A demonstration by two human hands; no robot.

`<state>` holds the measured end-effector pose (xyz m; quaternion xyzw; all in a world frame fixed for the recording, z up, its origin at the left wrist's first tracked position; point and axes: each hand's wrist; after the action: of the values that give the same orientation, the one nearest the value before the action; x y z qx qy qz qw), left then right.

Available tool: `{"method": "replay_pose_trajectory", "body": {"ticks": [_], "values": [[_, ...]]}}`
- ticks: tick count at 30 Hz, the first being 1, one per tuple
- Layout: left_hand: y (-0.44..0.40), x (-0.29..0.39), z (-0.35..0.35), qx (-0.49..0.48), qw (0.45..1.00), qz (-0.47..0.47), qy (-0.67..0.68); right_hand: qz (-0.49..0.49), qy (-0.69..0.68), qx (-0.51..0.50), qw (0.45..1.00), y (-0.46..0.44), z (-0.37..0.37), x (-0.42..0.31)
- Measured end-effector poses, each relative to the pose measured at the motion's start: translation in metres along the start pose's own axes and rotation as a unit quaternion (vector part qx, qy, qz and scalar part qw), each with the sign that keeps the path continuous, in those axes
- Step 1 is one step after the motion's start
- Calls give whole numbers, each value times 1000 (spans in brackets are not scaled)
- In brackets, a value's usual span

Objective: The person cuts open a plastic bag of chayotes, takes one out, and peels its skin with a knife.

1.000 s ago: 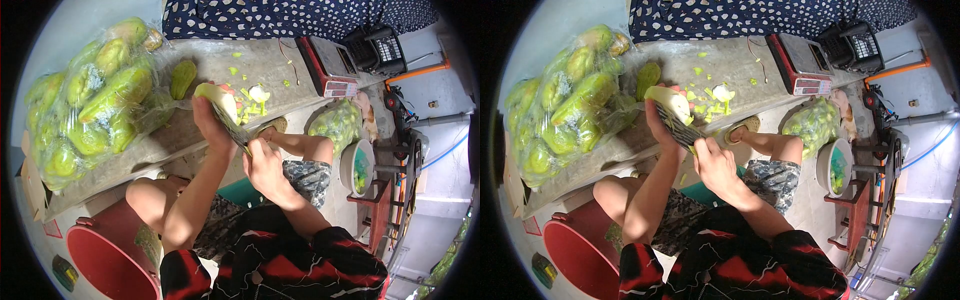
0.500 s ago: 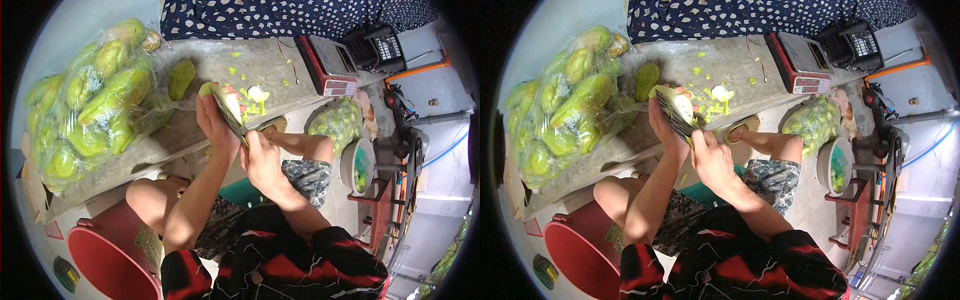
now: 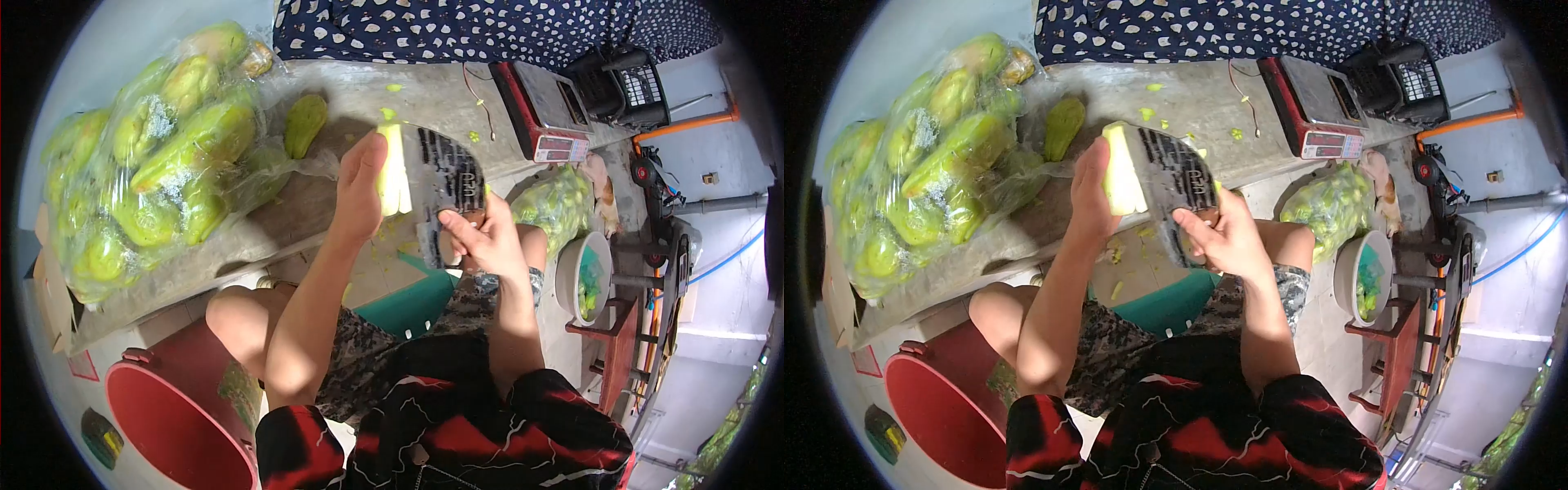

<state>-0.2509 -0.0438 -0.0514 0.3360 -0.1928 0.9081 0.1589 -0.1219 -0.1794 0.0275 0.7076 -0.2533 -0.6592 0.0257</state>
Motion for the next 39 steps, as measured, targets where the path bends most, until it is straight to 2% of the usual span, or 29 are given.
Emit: {"method": "replay_pose_trajectory", "body": {"ticks": [2, 4, 6, 8, 10, 11, 14, 21, 27, 30, 33, 36, 38, 39], "values": [[-1, 6, 5, -17, 999, 9, -30, -31, 53, 19, 998, -2, -15, 9], [-3, 18, 13, -33, 991, -78, 108, -42, 38, 43, 997, 0, -22, 9], [-4, 14, 11, -41, 989, -76, 123, -47, 5, 34, 998, 1, -24, 8], [-4, 18, 14, -13, 977, -122, 173, -51, -29, 21, 998, 0, -27, 14], [-5, 19, 11, 6, 974, -128, 186, -36, -84, -14, 996, -3, -28, 25], [-6, 19, 9, 23, 970, -135, 200, -38, -52, -12, 998, -2, -28, 29], [-5, 14, 3, -10, 970, -127, 209, -3, 6, 11, 1000, -2, -24, 29], [-4, 15, 7, -13, 977, -125, 175, 11, 24, 23, 999, -4, -24, 27], [0, 15, 12, 18, 982, -120, 145, 11, 6, 3, 1000, -7, -25, 29], [7, 7, 12, 35, 977, -147, 150, -3, -16, 0, 1000, -10, -22, 29], [10, 2, 14, 48, 963, -156, 215, -13, -25, -9, 1000, -11, -22, 28], [14, -9, 6, 14, 970, -123, 209, -24, -37, -14, 999, -12, -21, 30], [14, -16, 1, -54, 944, -106, 307, -28, -48, -21, 998, -13, -22, 35], [14, -13, 6, -54, 944, -108, 307, -32, -58, -27, 997, -12, -22, 37]]}}
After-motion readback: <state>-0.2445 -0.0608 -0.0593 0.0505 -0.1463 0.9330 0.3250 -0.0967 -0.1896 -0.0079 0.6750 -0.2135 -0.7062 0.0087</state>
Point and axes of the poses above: each hand's wrist, its own y-axis away from the middle knuckle, its own z-axis out of the palm, x = y × z, and after that the axes turned 13 degrees about z, right-handed
